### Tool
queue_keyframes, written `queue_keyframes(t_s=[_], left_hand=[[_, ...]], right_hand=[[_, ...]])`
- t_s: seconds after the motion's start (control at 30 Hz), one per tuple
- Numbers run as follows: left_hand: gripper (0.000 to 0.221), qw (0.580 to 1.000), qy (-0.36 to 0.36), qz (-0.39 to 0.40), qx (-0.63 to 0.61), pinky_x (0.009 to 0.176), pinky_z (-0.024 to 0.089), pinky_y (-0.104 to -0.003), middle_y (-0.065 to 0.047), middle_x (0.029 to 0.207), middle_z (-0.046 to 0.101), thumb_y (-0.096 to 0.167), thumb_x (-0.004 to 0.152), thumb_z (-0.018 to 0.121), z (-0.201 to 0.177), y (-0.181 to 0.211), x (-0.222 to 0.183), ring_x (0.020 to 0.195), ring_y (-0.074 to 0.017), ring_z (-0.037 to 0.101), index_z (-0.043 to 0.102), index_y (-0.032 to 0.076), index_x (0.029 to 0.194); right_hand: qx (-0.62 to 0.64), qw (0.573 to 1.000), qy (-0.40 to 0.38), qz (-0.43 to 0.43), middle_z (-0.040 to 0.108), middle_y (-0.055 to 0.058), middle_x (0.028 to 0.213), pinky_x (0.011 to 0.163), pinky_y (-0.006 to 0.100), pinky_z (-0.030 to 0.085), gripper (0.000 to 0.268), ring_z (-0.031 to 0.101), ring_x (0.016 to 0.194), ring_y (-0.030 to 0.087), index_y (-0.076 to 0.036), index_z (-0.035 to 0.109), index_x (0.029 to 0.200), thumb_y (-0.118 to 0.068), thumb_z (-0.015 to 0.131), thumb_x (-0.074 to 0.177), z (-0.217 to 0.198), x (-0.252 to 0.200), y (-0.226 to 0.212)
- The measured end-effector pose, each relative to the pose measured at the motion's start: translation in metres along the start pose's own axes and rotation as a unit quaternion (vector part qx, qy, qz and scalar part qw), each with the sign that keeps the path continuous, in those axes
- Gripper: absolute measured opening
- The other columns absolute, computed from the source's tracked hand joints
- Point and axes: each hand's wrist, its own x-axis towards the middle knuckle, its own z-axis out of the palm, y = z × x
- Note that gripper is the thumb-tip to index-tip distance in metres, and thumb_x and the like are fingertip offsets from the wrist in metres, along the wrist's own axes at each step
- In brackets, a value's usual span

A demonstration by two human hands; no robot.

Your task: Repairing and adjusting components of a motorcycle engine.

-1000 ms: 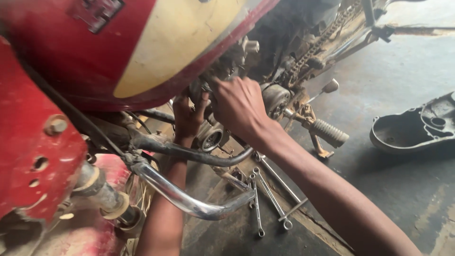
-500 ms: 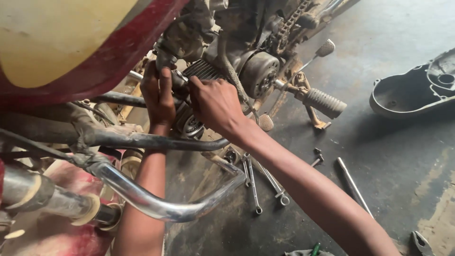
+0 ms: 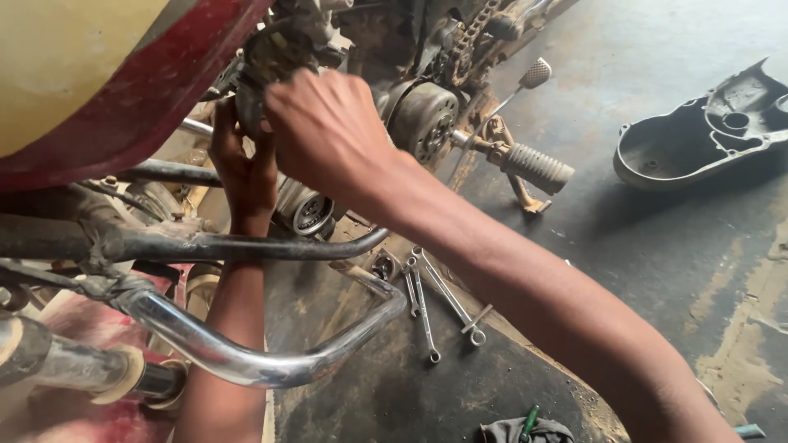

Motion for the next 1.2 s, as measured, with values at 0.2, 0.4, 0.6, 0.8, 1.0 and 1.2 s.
queue_keyframes(t_s=[0.2, 0.4, 0.6, 0.8, 1.0, 1.2], left_hand=[[0.049, 1.0, -0.006, 0.004, 0.014, 0.088, 0.05, -0.035, -0.011, 0.104, 0.064, 0.046, 0.11, 0.064, -0.001, -0.003, 0.003, 0.098, -0.0177, 0.059, 0.056, -0.002, 0.118], [0.048, 0.999, 0.007, -0.025, 0.035, 0.079, 0.045, -0.035, -0.01, 0.096, 0.061, 0.046, 0.114, 0.055, -0.003, 0.008, -0.001, 0.088, -0.0186, 0.056, 0.06, -0.001, 0.109], [0.052, 0.997, 0.037, -0.07, 0.024, 0.071, 0.041, -0.037, -0.01, 0.087, 0.056, 0.048, 0.112, 0.049, -0.01, 0.009, 0.0, 0.078, -0.0203, 0.05, 0.059, -0.003, 0.102], [0.044, 0.999, 0.031, 0.003, 0.042, 0.079, 0.044, -0.038, -0.012, 0.092, 0.06, 0.038, 0.114, 0.054, -0.016, 0.01, 0.005, 0.085, -0.0216, 0.056, 0.061, -0.004, 0.103], [0.036, 0.999, 0.029, -0.01, 0.038, 0.078, 0.045, -0.037, -0.01, 0.089, 0.058, 0.032, 0.111, 0.061, -0.02, 0.007, 0.005, 0.084, -0.0208, 0.055, 0.061, -0.002, 0.097], [0.035, 0.999, 0.033, -0.011, 0.023, 0.075, 0.044, -0.036, -0.01, 0.086, 0.057, 0.031, 0.11, 0.062, -0.025, 0.004, 0.004, 0.081, -0.02, 0.054, 0.06, -0.002, 0.097]], right_hand=[[-0.038, 0.982, 0.164, -0.082, 0.054, 0.008, 0.061, 0.044, 0.038, 0.042, 0.006, 0.049, 0.051, 0.022, -0.007, 0.06, 0.076, -0.008, 0.066, 0.074, 0.0, 0.011, 0.0], [0.035, 0.998, 0.0, 0.046, 0.056, 0.008, 0.052, 0.035, 0.04, 0.04, 0.01, 0.052, 0.039, 0.022, -0.003, 0.063, 0.093, -0.009, 0.067, 0.086, 0.04, -0.045, 0.011], [0.041, 0.999, 0.008, 0.032, 0.058, 0.013, 0.052, 0.039, 0.045, 0.044, 0.016, 0.058, 0.041, 0.031, -0.003, 0.065, 0.092, -0.018, 0.067, 0.098, 0.003, -0.041, -0.012], [-0.027, 0.999, -0.039, 0.024, 0.056, 0.015, 0.051, 0.042, 0.044, 0.046, 0.016, 0.06, 0.043, 0.031, -0.003, 0.063, 0.067, -0.008, 0.066, 0.081, -0.021, -0.014, -0.021], [-0.077, 0.995, -0.055, 0.007, 0.055, 0.017, 0.05, 0.042, 0.045, 0.046, 0.017, 0.06, 0.043, 0.031, -0.002, 0.061, 0.058, -0.005, 0.067, 0.074, -0.031, -0.004, -0.034], [-0.123, 0.991, -0.051, -0.003, 0.059, 0.017, 0.055, 0.041, 0.042, 0.049, 0.012, 0.062, 0.047, 0.028, -0.002, 0.061, 0.06, -0.002, 0.066, 0.071, -0.019, 0.01, -0.039]])
